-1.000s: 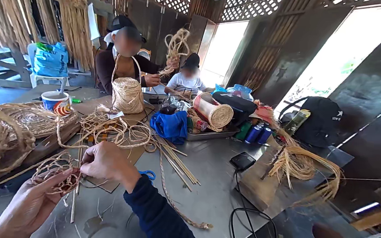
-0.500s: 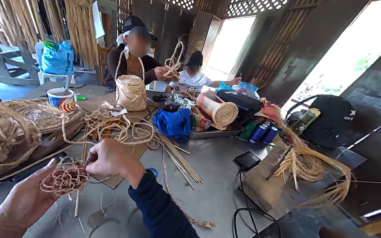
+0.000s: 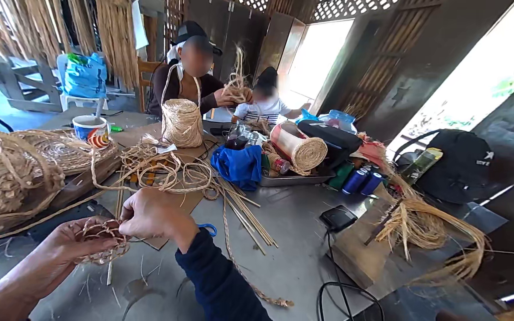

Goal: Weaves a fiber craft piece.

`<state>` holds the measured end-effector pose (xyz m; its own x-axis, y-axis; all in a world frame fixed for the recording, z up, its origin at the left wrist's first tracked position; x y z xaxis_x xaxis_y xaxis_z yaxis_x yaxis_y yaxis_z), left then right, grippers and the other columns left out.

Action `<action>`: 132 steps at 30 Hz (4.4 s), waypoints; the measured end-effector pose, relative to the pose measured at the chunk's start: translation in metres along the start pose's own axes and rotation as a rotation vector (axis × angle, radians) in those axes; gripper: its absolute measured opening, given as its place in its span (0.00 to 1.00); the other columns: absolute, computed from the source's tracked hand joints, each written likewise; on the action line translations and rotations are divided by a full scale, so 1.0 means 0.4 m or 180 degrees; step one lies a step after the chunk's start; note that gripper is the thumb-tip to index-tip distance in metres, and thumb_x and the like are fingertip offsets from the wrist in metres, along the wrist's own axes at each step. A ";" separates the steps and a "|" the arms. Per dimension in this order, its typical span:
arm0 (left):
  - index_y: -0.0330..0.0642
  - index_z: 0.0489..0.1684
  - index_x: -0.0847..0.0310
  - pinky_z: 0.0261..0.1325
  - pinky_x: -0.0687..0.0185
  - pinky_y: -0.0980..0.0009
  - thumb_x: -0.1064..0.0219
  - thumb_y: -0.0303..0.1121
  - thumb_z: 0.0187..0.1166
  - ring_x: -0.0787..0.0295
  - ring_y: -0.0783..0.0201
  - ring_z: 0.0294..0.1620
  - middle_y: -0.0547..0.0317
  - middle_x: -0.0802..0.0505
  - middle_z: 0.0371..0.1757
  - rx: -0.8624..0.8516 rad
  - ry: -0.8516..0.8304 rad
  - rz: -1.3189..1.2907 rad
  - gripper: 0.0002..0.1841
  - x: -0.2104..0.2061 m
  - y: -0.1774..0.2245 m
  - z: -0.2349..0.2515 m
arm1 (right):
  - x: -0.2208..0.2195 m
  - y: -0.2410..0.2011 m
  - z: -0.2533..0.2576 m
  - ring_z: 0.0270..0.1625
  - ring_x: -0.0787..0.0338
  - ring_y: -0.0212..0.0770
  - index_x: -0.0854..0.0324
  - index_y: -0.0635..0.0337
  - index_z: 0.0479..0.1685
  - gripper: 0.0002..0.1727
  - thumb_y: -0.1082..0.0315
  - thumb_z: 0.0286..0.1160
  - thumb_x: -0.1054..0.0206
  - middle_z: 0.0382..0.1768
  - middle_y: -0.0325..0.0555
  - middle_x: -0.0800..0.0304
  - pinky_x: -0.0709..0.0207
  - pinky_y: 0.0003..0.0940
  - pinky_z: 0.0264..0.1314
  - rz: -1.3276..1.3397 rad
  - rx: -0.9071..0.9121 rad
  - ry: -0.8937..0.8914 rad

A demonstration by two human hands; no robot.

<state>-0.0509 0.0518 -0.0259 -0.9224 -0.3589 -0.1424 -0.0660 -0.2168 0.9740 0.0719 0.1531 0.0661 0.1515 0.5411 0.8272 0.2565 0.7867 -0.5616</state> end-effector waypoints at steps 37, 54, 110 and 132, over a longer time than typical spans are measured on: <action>0.55 0.30 0.14 0.37 0.13 0.81 0.38 0.20 0.66 0.11 0.83 0.30 0.80 0.06 0.29 -0.0535 0.0568 0.0190 0.13 -0.004 0.027 0.005 | 0.031 -0.009 -0.025 0.50 0.10 0.52 0.11 0.72 0.52 0.11 0.72 0.78 0.30 0.46 0.61 0.08 0.22 0.49 0.61 0.0282 0.0008 0.0276; 0.40 0.38 0.15 0.45 0.10 0.72 0.35 0.23 0.74 0.09 0.73 0.36 0.68 0.07 0.34 -0.0373 0.0636 0.0382 0.04 -0.033 0.041 -0.009 | 0.007 0.004 -0.017 0.51 0.09 0.52 0.09 0.72 0.43 0.09 0.74 0.74 0.30 0.43 0.61 0.07 0.20 0.50 0.62 0.0064 0.0199 0.0518; 0.36 0.33 0.11 0.45 0.10 0.75 0.35 0.15 0.72 0.07 0.72 0.34 0.62 0.05 0.32 -0.0508 0.0614 -0.0399 0.08 -0.016 0.067 -0.001 | -0.038 -0.034 0.005 0.44 0.11 0.47 0.15 0.71 0.50 0.11 0.73 0.86 0.42 0.39 0.56 0.11 0.20 0.42 0.54 0.0222 -0.0239 0.1172; 0.36 0.30 0.12 0.41 0.11 0.76 0.34 0.13 0.71 0.09 0.72 0.31 0.60 0.05 0.30 -0.0408 0.0934 -0.0680 0.08 -0.024 0.059 -0.005 | -0.060 -0.044 0.005 0.35 0.15 0.42 0.15 0.72 0.43 0.09 0.76 0.81 0.39 0.31 0.52 0.14 0.22 0.39 0.44 0.0349 -0.0127 0.1647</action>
<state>-0.0428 0.0483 -0.0019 -0.7436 -0.5340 -0.4024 -0.1799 -0.4199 0.8896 0.0619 0.1268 0.0558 0.6283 0.3940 0.6708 0.2472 0.7164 -0.6524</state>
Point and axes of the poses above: each hand's wrist, its own z-axis towards the middle knuckle, its own x-axis out of the back of the hand, y = z × x, the point moved 4 cm from there along z, towards the middle knuckle
